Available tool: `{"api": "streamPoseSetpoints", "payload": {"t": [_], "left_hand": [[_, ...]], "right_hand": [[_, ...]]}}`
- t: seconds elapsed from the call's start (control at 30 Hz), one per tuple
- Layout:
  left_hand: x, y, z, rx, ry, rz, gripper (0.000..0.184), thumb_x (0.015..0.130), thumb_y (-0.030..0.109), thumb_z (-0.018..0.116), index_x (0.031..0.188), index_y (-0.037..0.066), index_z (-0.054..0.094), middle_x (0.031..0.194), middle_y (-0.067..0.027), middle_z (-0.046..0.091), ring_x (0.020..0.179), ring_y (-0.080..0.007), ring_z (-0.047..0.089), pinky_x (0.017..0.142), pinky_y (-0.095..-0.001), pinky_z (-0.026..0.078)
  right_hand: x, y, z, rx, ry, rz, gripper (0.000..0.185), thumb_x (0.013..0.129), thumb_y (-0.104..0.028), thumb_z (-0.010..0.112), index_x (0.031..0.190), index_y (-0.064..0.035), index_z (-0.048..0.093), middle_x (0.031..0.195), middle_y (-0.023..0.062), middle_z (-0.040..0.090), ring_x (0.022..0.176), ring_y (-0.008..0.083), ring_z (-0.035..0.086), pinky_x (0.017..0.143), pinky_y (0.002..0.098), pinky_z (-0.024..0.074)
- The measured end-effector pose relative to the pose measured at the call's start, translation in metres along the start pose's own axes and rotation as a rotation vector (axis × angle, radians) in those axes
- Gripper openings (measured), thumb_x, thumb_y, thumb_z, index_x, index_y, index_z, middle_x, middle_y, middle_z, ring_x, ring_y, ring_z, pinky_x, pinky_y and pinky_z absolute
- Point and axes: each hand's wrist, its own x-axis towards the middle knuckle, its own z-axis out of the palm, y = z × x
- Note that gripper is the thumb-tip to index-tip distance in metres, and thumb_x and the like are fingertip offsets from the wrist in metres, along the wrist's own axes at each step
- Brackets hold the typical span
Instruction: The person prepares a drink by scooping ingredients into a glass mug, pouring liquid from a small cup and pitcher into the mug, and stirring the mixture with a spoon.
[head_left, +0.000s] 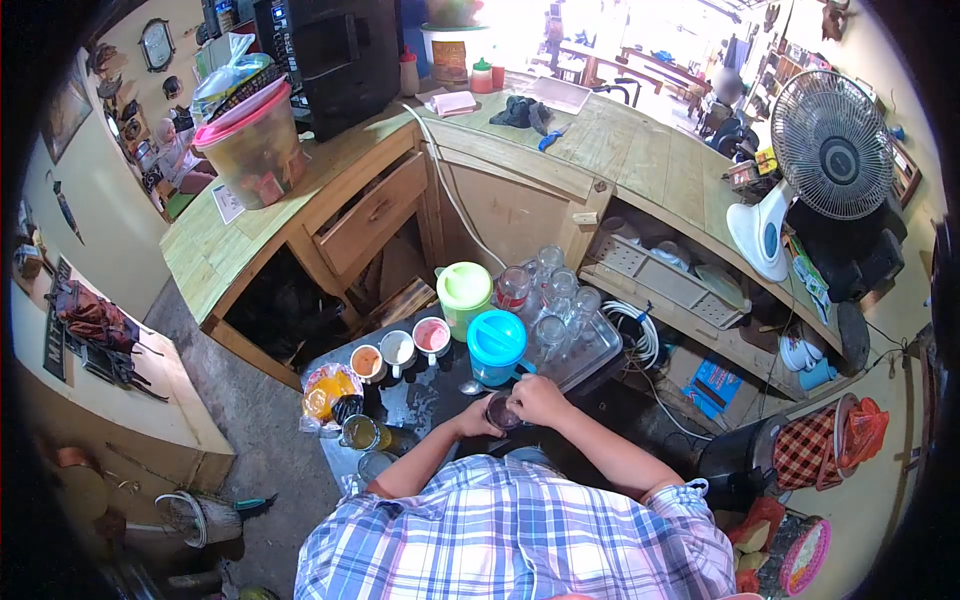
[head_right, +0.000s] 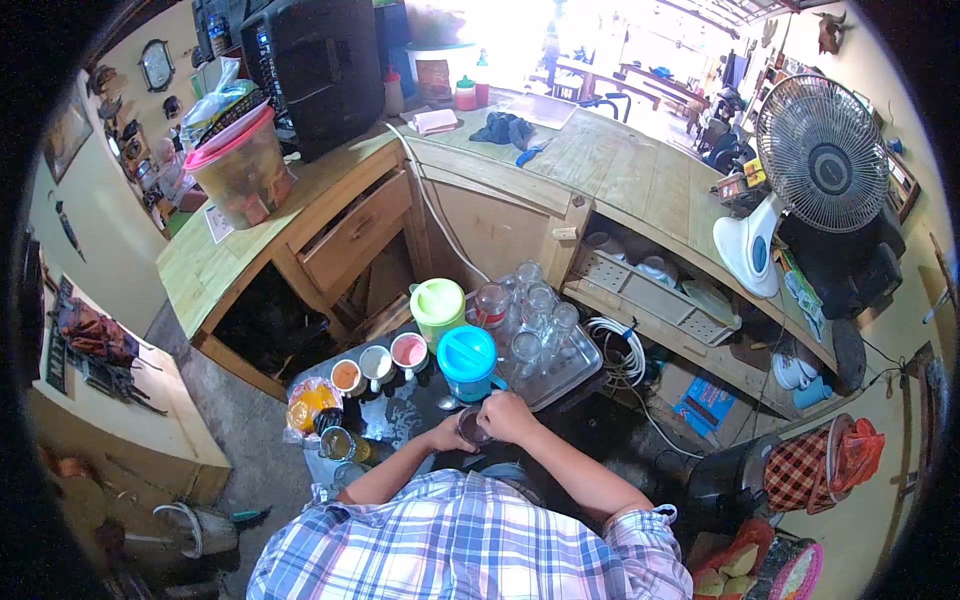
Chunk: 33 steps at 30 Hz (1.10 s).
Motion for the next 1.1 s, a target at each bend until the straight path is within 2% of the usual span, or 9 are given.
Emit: {"api": "streamPoseSetpoints", "payload": {"t": [0.07, 0.13, 0.43, 0.53, 0.63, 0.73, 0.97, 1.03, 1.1], "left_hand": [[0.002, -0.007, 0.0, -0.011, -0.003, -0.004, 0.091, 0.054, 0.004, 0.085, 0.134, 0.009, 0.041, 0.122, -0.0038, 0.054, 0.114, -0.0163, 0.049, 0.1, -0.0356, 0.04], [0.002, -0.004, -0.001, -0.019, -0.004, -0.006, 0.091, 0.055, 0.004, 0.085, 0.134, 0.009, 0.041, 0.123, -0.0039, 0.054, 0.114, -0.0164, 0.049, 0.1, -0.0356, 0.04], [0.002, -0.01, -0.001, 0.118, 0.048, 0.008, 0.091, 0.053, 0.007, 0.087, 0.132, 0.008, 0.043, 0.122, -0.0054, 0.055, 0.114, -0.0182, 0.05, 0.102, -0.0348, 0.039], [0.003, -0.011, -0.002, 0.065, 0.024, -0.004, 0.091, 0.052, 0.008, 0.087, 0.132, 0.008, 0.043, 0.122, -0.0049, 0.054, 0.113, -0.0178, 0.05, 0.101, -0.0342, 0.04], [0.004, -0.014, -0.003, 0.067, 0.011, 0.005, 0.092, 0.053, 0.007, 0.087, 0.133, 0.008, 0.042, 0.122, -0.0043, 0.054, 0.114, -0.0175, 0.05, 0.101, -0.0345, 0.04], [0.001, -0.008, 0.0, -0.021, 0.0, -0.005, 0.092, 0.054, 0.005, 0.086, 0.134, 0.009, 0.041, 0.122, -0.0037, 0.054, 0.114, -0.0171, 0.05, 0.101, -0.0347, 0.04], [0.002, -0.011, -0.001, 0.027, 0.016, 0.01, 0.089, 0.055, 0.005, 0.086, 0.133, 0.008, 0.042, 0.122, -0.0039, 0.054, 0.113, -0.0171, 0.05, 0.101, -0.0348, 0.04], [0.002, -0.013, -0.002, 0.041, 0.019, 0.002, 0.089, 0.055, 0.006, 0.086, 0.132, 0.008, 0.042, 0.122, -0.0042, 0.054, 0.113, -0.0172, 0.05, 0.101, -0.0349, 0.04], [0.002, -0.016, -0.002, 0.027, 0.026, -0.04, 0.088, 0.055, 0.006, 0.086, 0.131, 0.008, 0.043, 0.121, -0.0044, 0.055, 0.113, -0.0175, 0.05, 0.1, -0.035, 0.04]], "right_hand": [[-0.002, 0.001, 0.001, -0.088, -0.12, 0.085, 0.018, 0.074, -0.021, 0.069, 0.075, -0.0035, 0.071, 0.077, 0.012, 0.067, 0.076, 0.0314, 0.062, 0.071, 0.0406, 0.0498], [-0.001, 0.003, 0.004, 0.105, 0.136, -0.077, 0.018, 0.072, -0.021, 0.07, 0.072, -0.0031, 0.07, 0.075, 0.0123, 0.066, 0.074, 0.0319, 0.062, 0.069, 0.0417, 0.05], [-0.004, 0.004, 0.006, -0.137, 0.024, 0.024, 0.017, 0.074, -0.02, 0.07, 0.071, -0.0033, 0.07, 0.074, 0.0129, 0.066, 0.074, 0.0315, 0.062, 0.069, 0.0416, 0.05], [-0.001, 0.003, 0.006, 0.12, 0.113, -0.025, 0.016, 0.073, -0.019, 0.07, 0.071, -0.0031, 0.07, 0.073, 0.0128, 0.066, 0.075, 0.031, 0.062, 0.07, 0.0418, 0.0502], [-0.003, -0.001, 0.001, -0.121, 0.047, 0.0, 0.017, 0.074, -0.019, 0.07, 0.073, -0.0023, 0.071, 0.074, 0.0143, 0.066, 0.075, 0.0316, 0.063, 0.069, 0.0419, 0.0497], [-0.002, 0.004, 0.006, 0.124, 0.046, 0.039, 0.016, 0.073, -0.018, 0.071, 0.074, -0.0024, 0.071, 0.073, 0.0132, 0.065, 0.076, 0.0306, 0.062, 0.069, 0.0412, 0.0497], [-0.003, 0.003, 0.002, 0.101, 0.009, -0.001, 0.015, 0.073, -0.017, 0.07, 0.074, -0.0021, 0.071, 0.073, 0.0131, 0.066, 0.074, 0.0307, 0.062, 0.067, 0.0413, 0.0497], [-0.003, 0.002, 0.002, 0.017, 0.184, -0.118, 0.017, 0.074, -0.018, 0.07, 0.074, -0.0015, 0.071, 0.073, 0.0147, 0.066, 0.071, 0.0321, 0.063, 0.066, 0.0419, 0.0498], [-0.004, 0.003, 0.002, 0.02, 0.07, -0.036, 0.017, 0.074, -0.019, 0.07, 0.074, -0.0021, 0.071, 0.074, 0.0138, 0.066, 0.072, 0.0312, 0.062, 0.067, 0.0411, 0.0496]]}}
